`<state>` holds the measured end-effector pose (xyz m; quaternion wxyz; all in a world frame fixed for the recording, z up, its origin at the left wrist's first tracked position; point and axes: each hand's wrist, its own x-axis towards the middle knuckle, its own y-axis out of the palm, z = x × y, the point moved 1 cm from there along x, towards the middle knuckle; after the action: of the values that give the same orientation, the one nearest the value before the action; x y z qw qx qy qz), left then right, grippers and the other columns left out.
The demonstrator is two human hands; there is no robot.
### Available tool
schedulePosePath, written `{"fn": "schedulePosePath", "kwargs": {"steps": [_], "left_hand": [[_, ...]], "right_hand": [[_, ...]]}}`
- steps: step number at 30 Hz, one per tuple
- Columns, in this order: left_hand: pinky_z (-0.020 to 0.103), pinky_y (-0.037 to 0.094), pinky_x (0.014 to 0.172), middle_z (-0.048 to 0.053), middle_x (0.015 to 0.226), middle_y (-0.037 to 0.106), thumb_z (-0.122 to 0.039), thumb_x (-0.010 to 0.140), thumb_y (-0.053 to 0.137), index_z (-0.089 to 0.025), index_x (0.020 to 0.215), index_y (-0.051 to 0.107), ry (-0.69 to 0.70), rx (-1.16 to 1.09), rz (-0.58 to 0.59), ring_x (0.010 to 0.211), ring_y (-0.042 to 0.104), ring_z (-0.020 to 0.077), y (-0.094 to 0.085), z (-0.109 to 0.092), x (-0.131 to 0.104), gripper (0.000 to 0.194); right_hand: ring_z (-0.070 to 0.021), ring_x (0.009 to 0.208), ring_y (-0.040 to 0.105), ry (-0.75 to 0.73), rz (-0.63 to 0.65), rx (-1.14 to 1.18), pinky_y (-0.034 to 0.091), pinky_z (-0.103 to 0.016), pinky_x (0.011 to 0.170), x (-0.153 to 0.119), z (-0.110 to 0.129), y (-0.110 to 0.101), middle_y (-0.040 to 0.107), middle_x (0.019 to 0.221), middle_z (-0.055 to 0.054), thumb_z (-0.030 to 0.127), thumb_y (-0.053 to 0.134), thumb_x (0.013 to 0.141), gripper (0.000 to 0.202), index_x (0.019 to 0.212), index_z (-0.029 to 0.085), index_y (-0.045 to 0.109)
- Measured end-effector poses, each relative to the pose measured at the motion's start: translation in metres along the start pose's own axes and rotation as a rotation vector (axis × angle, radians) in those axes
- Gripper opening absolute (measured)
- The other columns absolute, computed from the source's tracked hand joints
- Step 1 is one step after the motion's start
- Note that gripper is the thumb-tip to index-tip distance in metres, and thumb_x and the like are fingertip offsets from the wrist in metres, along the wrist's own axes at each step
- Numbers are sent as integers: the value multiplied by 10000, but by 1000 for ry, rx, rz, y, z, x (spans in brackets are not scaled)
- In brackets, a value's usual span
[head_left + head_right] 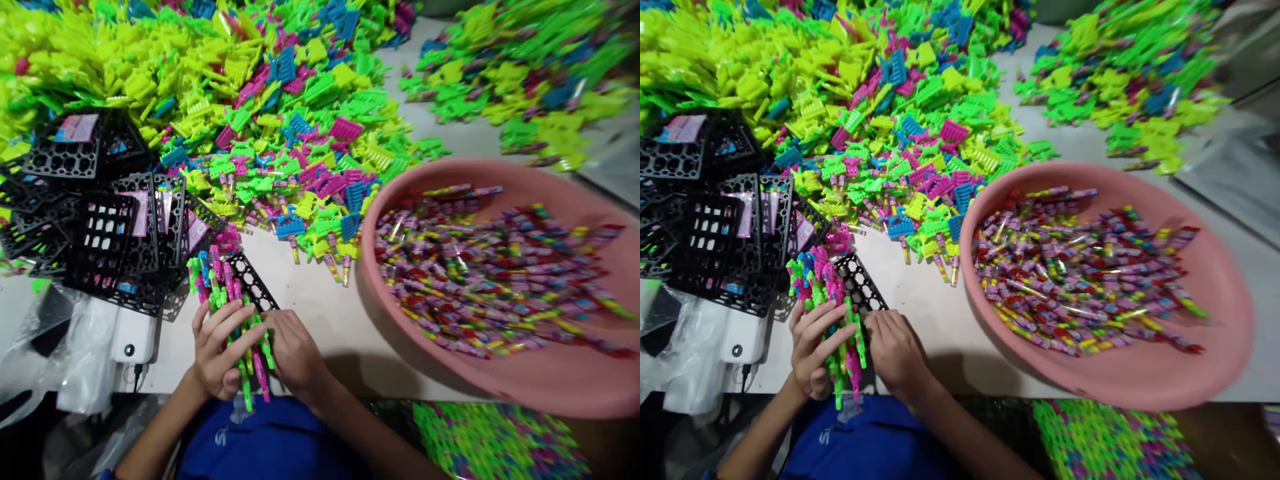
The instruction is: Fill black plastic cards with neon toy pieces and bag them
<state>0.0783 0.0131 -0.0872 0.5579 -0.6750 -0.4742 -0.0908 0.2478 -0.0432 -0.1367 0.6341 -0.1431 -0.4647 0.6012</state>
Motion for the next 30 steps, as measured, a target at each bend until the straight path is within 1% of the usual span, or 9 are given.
{"fn": "schedulePosePath", "kwargs": {"steps": [4, 8, 11, 13, 15, 19, 24, 27, 30], "left_hand": [[462, 235, 1389, 125, 1408, 748, -411, 1167, 153, -218, 1392, 725, -11, -19, 6, 1476, 604, 222, 0, 0, -4, 644], [452, 255, 1385, 137, 1419, 745, -429, 1166, 142, -201, 1387, 730, 6, 17, 29, 1483, 600, 231, -6, 0, -4, 669], [477, 295, 1372, 134, 1430, 747, -451, 1165, 154, -211, 1409, 724, 39, 44, 51, 1482, 603, 247, -14, -4, 3, 665], [490, 290, 1375, 138, 1449, 740, -466, 1167, 151, -203, 1430, 713, 87, 44, 87, 1490, 598, 251, -19, -8, 12, 674], [493, 271, 1383, 144, 1476, 727, -476, 1168, 150, -191, 1462, 691, 126, 54, 139, 1510, 585, 252, -23, -11, 23, 679], [482, 237, 1396, 147, 1464, 736, -471, 1172, 180, -159, 1438, 698, 164, 71, 230, 1533, 565, 247, -28, -8, 38, 660], [512, 288, 1373, 138, 1472, 731, -481, 1169, 128, -180, 1436, 693, 118, -26, 267, 1505, 589, 250, -28, 1, 28, 693], [534, 325, 1349, 145, 1523, 696, -498, 1164, 129, -201, 1463, 687, 79, -69, 254, 1495, 593, 268, -25, 1, 21, 700], [521, 352, 1330, 137, 1522, 697, -502, 1165, 152, -220, 1457, 703, 82, -51, 246, 1485, 600, 269, -22, -1, 21, 685]], "right_hand": [[-281, 880, 656, -2, 162, -16, 551, -418, 838, 4, -1, -8, 712, 950, -112, 15, 471, 1000, 238, 1046, 185, 632], [-261, 1074, 712, 101, 296, 202, 614, -392, 940, 22, -12, -31, 727, 1140, -111, -39, 470, 933, 406, 1232, 191, 619], [-260, 1275, 687, 223, 166, 223, 619, -430, 1045, 43, -32, -42, 652, 1411, -139, 73, 440, 1047, 409, 1397, 227, 585], [-327, 1328, 656, 315, 40, 13, 622, -504, 1033, 55, -43, -40, 581, 1523, -201, 141, 457, 1081, 399, 1455, 206, 581], [-392, 1341, 622, 349, -8, -189, 616, -549, 1000, 59, -47, -33, 545, 1566, -260, 166, 512, 1075, 414, 1485, 153, 569], [-387, 1249, 614, 345, -33, -260, 587, -518, 946, 42, -35, -26, 629, 1466, -263, 180, 534, 1095, 297, 1379, 127, 604], [-306, 1020, 653, 342, -21, -301, 549, -392, 779, 7, -21, -38, 713, 1080, -131, 185, 528, 1116, 125, 1187, 217, 625], [-266, 911, 686, 418, 39, -271, 525, -350, 678, -1, -29, -42, 698, 1073, -105, 175, 481, 1128, 220, 1299, 220, 612], [-243, 898, 723, 502, 91, -41, 557, -331, 662, -3, -40, -44, 706, 1148, -100, 188, 485, 1126, 381, 1498, 234, 553]]}}
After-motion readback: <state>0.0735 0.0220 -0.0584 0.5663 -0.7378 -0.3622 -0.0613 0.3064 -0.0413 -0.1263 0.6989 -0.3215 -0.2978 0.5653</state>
